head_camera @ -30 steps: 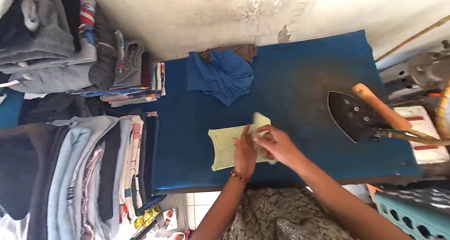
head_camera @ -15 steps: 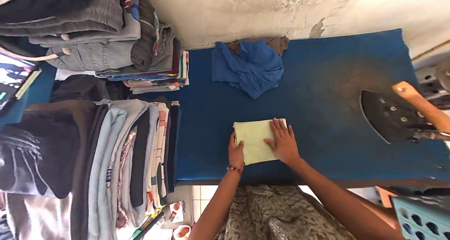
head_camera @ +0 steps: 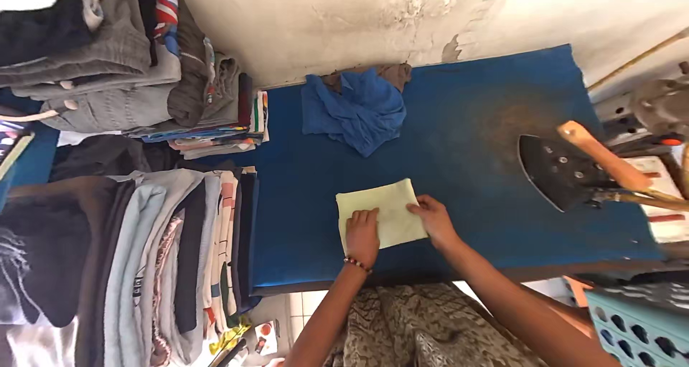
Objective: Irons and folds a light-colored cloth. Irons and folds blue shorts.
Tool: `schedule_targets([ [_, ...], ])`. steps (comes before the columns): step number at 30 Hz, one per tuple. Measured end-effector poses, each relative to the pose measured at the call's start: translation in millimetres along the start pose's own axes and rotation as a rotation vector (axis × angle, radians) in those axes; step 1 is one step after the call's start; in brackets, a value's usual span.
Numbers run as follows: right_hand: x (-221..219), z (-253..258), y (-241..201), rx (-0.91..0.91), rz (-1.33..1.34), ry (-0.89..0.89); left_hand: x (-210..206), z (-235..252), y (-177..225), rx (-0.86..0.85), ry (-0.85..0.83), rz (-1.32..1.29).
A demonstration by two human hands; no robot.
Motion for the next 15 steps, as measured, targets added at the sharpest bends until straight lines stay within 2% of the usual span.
schedule_targets([
  [2,8,3,-59,0.230,-0.072,-0.058,0,12,23,0.118,-0.165,-0.441],
  [4,18,-8,-123,0.511,-0.293,-0.101,5,16,59,0.198,-0.302,-0.890],
  [6,24,-24,-163,0.689,-0.513,-0.124,12,13,98,0.237,-0.415,-1.172],
  [8,24,-37,-174,0.763,-0.684,-0.126,14,13,119,0.268,-0.496,-1.315],
  [10,15,-43,-156,0.719,-0.773,-0.210,6,18,115,0.348,-0.514,-1.374],
  [11,9,-45,-140,0.647,-0.794,-0.315,-1,21,103,0.394,-0.505,-1.351],
  [13,9,-48,-107,0.494,-0.797,-0.519,-16,27,66,0.461,-0.443,-1.185],
  [14,25,-43,-93,0.437,-0.820,-0.533,-21,30,46,0.480,-0.378,-1.068],
  [15,57,-31,-83,0.407,-0.868,-0.466,-25,33,28,0.471,-0.297,-0.918],
])
Point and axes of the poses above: each hand's wrist, its own z-axis towards the middle knuckle, its own x-axis out of the back of the hand, y = z × x, the point moved 10 cm from there along z, towards the middle knuckle, and after that the axes turned 14 degrees about x, right-handed, at the moved point
